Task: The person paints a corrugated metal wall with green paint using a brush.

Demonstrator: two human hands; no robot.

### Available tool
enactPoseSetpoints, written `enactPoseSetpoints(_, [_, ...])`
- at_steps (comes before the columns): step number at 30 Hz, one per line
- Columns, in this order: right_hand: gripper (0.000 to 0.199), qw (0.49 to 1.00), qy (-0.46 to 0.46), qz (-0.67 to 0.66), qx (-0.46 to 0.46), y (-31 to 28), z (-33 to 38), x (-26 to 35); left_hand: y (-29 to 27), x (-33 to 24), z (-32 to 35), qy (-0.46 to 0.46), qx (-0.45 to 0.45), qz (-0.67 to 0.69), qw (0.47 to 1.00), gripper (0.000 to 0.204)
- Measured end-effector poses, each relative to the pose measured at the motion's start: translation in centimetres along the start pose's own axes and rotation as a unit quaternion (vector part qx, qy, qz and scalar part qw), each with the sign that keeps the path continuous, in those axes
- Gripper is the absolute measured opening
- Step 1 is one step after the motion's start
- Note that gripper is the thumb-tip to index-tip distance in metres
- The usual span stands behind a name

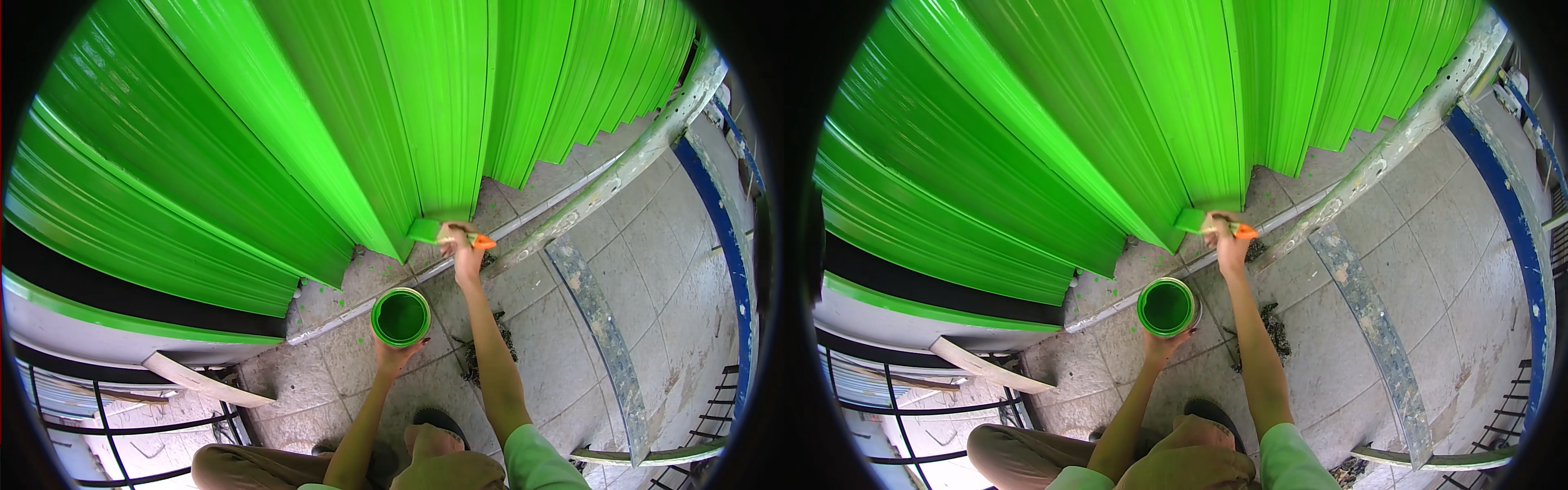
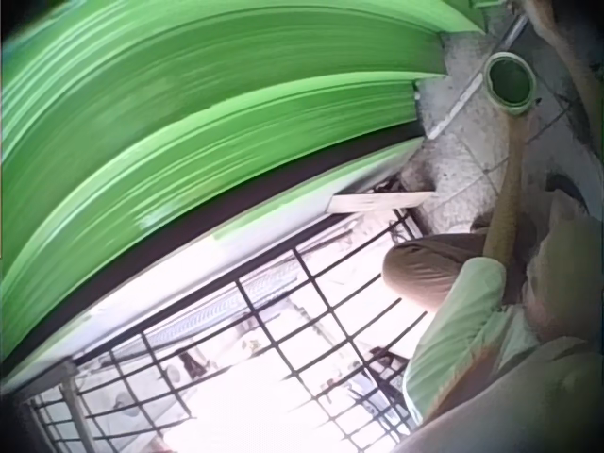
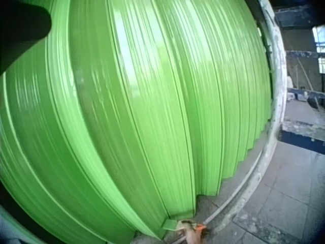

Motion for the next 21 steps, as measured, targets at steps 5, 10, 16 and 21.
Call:
enactPoseSetpoints(5, [0.015, 0.991, -0.089, 0.012, 0.097, 8.2, -1.3, 8.1, 0.4, 1.2, 0.2, -0.057, 0.050, 0.011, 0.997, 0.086])
enactPoseSetpoints(10, [0.022, 0.960, -0.180, -0.173, 0.128, 11.2, -1.1, 12.1, -0.3, 3.4, 0.2, -0.030, 0.042, -0.016, 0.999, 0.086])
enactPoseSetpoints(16, [0.021, 0.990, -0.082, -0.089, 0.068, 3.2, -1.4, 3.1, 0.1, 3.2, 0.3, -0.035, 0.043, 0.001, 0.998, 0.087])
enactPoseSetpoints(21, [0.016, 0.999, -0.043, 0.000, 0.031, -0.2, -0.9, -0.3, -0.4, 3.1, 0.0, -0.015, 0.032, -0.007, 0.999, 0.086])
Point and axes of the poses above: each hand's wrist, its own z-axis away from the middle knuckle, its own y-axis out of the palm, x = y × z, the point moved 2 cm from there along -z, towards the middle knuckle, and after that the axes turned 12 degrees about -z, right-handed, at the moved point
